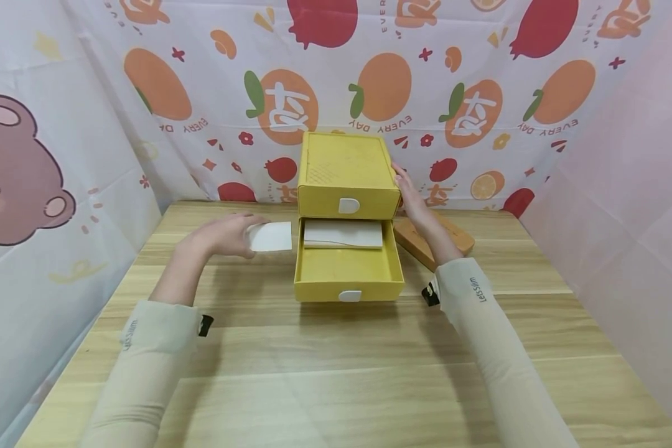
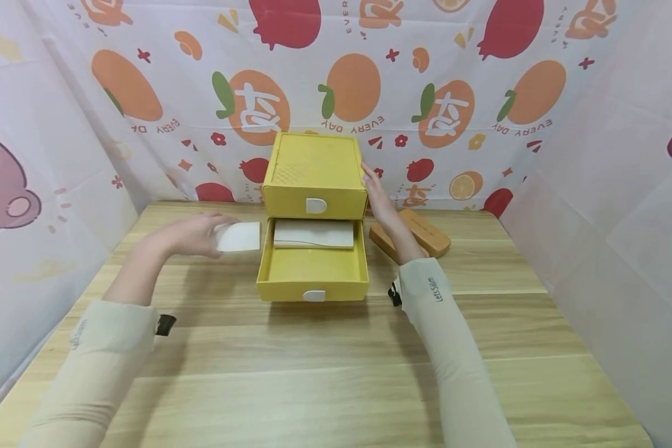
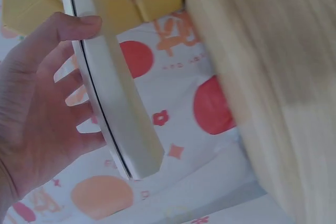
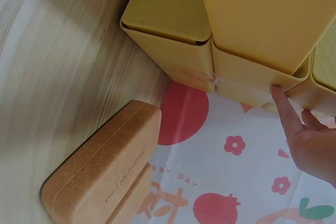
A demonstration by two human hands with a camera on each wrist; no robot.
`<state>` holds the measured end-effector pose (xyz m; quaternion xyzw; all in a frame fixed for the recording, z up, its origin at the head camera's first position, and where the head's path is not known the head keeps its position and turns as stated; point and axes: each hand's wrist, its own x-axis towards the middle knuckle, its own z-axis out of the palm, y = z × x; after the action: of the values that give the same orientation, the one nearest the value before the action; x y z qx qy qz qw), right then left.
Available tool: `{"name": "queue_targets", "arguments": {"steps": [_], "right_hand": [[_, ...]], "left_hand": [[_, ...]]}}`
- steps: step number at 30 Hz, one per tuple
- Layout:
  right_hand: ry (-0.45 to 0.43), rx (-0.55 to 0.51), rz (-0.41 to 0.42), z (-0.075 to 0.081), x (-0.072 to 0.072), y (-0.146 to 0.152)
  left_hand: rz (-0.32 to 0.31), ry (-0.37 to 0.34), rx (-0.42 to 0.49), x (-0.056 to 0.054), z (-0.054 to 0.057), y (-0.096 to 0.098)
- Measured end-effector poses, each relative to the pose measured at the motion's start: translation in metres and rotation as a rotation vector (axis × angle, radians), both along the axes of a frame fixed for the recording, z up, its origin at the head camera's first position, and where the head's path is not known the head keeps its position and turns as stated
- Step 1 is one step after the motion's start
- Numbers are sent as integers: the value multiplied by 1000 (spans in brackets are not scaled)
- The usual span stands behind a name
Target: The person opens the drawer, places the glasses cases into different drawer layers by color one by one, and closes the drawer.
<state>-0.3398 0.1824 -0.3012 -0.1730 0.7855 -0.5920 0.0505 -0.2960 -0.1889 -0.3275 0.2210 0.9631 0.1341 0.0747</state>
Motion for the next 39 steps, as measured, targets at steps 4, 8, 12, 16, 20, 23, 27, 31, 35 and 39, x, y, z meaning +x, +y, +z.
{"name": "queue_targets", "arguments": {"steps": [4,8,12,16,20,23,27,31,35,39], "right_hand": [[5,-4,5,0,1,-1],[10,-6,3,1,1,-1],[12,-4,1,1,1,-1],[7,-19,10,0,1,-1],[6,-23,12,0,1,-2],[13,-9,6,0,1,-2],[11,-10,5,0,1,-1],[-5,-26,11,-1,1,-1],[-14,-24,10,0,1,-1],[-7,-23,2,-1,-2,0]], "left_hand": [[7,27,25,9,13,3],[15,50,29,15,24,7],[5,81,14,19,31,13],[-22,107,0,25,39,23],[-46,121,-3,31,47,36],[-68,124,-6,34,52,47],[-106,121,-29,37,58,66],[-144,126,-69,38,63,86],[-183,142,-106,37,65,103],[-227,149,-129,36,67,121]]}}
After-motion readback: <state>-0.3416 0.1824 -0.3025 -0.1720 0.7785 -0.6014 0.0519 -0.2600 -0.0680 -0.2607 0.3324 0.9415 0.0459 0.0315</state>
